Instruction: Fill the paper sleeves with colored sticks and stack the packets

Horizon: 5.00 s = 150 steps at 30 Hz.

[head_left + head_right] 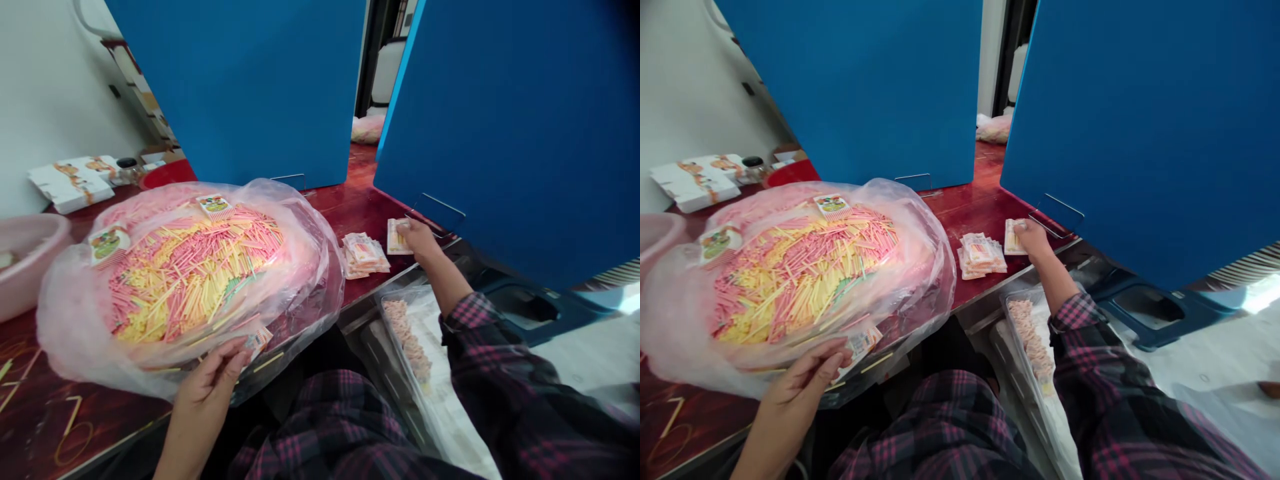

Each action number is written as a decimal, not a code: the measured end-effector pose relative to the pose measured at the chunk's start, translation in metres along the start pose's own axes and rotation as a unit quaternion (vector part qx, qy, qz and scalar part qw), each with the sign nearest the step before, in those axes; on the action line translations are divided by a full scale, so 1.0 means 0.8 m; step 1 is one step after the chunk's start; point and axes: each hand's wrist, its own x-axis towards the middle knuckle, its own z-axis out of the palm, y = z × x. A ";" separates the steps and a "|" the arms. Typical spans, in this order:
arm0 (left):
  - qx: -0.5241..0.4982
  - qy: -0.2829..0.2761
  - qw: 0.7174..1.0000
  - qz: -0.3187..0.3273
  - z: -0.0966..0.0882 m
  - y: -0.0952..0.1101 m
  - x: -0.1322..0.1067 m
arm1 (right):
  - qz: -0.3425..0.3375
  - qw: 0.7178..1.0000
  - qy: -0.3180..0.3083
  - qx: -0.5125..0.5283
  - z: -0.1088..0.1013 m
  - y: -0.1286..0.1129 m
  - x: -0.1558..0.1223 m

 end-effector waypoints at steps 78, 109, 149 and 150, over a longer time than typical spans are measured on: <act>-0.170 0.112 0.979 0.024 -0.061 -0.025 -0.009 | -0.716 0.394 -0.454 -0.355 0.387 -0.134 -0.281; -0.385 0.114 0.912 -0.079 -0.046 -0.037 0.016 | -0.339 0.788 -0.514 -0.008 0.391 -0.122 -0.281; -0.564 0.180 0.806 -0.021 -0.014 -0.010 0.018 | -0.176 0.850 -0.446 0.217 0.283 -0.122 -0.396; -0.564 0.185 0.805 -0.021 -0.014 -0.010 0.018 | -0.155 0.853 -0.448 0.218 0.284 -0.121 -0.395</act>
